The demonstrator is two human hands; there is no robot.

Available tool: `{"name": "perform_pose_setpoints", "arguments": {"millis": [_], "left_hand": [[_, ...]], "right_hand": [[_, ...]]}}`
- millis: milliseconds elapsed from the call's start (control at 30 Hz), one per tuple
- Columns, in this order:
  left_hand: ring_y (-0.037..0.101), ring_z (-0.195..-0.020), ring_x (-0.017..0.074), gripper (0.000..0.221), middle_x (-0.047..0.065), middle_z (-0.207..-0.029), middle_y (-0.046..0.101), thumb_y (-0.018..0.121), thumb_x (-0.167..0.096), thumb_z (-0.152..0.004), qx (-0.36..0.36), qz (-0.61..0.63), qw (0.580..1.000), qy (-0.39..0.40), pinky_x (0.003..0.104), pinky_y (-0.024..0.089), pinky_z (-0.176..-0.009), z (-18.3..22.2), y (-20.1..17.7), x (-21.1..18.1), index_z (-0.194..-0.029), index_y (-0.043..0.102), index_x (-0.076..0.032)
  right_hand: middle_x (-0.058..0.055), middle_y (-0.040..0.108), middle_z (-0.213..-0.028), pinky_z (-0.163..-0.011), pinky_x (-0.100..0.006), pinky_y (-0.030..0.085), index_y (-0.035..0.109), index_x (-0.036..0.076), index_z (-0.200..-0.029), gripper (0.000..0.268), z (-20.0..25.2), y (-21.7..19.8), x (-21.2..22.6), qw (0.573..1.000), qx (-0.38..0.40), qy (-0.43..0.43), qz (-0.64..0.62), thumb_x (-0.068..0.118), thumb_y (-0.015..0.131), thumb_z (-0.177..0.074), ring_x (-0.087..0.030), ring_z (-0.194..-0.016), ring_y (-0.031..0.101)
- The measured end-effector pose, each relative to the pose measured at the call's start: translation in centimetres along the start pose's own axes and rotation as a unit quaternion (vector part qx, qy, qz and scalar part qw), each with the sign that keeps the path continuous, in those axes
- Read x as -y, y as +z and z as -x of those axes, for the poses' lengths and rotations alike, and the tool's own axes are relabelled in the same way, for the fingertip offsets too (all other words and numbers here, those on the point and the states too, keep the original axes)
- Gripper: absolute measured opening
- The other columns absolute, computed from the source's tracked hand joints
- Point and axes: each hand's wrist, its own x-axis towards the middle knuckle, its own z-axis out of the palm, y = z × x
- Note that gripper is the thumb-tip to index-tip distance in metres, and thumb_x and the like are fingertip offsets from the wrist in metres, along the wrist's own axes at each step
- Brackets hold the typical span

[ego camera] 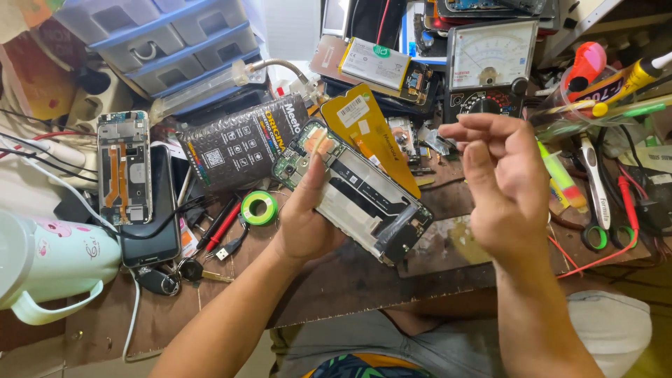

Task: Unpacking and inspecting various smartphone replacement parts, including batteries and screen assemblies, on a repair bench.

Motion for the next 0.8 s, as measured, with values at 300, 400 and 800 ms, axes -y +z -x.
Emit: {"name": "perform_pose_setpoints", "arguments": {"millis": [300,400,800], "left_hand": [[0.058,-0.13,0.0428,0.065,0.028,-0.14,0.058,0.047,-0.042,-0.107,0.031,0.004,0.997,-0.074,0.059,0.04,-0.118,0.9,0.6,0.3,-0.149,0.043,0.007],[0.056,-0.133,0.0407,0.066,0.026,-0.144,0.056,0.045,-0.045,-0.108,0.044,0.008,0.994,-0.104,0.057,0.038,-0.12,0.9,0.8,0.5,-0.151,0.042,0.006],[0.044,-0.14,0.0389,0.088,0.005,-0.172,0.019,0.051,-0.032,-0.1,0.082,-0.118,0.989,-0.038,0.053,0.037,-0.117,0.3,5.2,-1.9,-0.168,-0.003,-0.029]], "right_hand": [[-0.011,0.067,-0.118,-0.097,-0.026,0.051,0.052,0.008,-0.136,0.062,-1.0,0.4,-5.3,0.954,0.154,0.208,-0.153,0.024,0.075,-0.08,-0.016,-0.11,0.064],[-0.017,0.073,-0.118,-0.085,-0.03,0.058,0.046,0.006,-0.135,0.066,-0.8,1.5,-6.2,0.925,0.148,0.239,-0.254,0.015,0.078,-0.078,-0.021,-0.1,0.072],[-0.018,0.074,-0.112,-0.079,-0.049,0.067,0.059,0.007,-0.116,0.039,-1.8,-0.1,-5.5,0.899,-0.041,0.261,-0.349,-0.004,0.072,-0.081,-0.034,-0.091,0.075]]}}
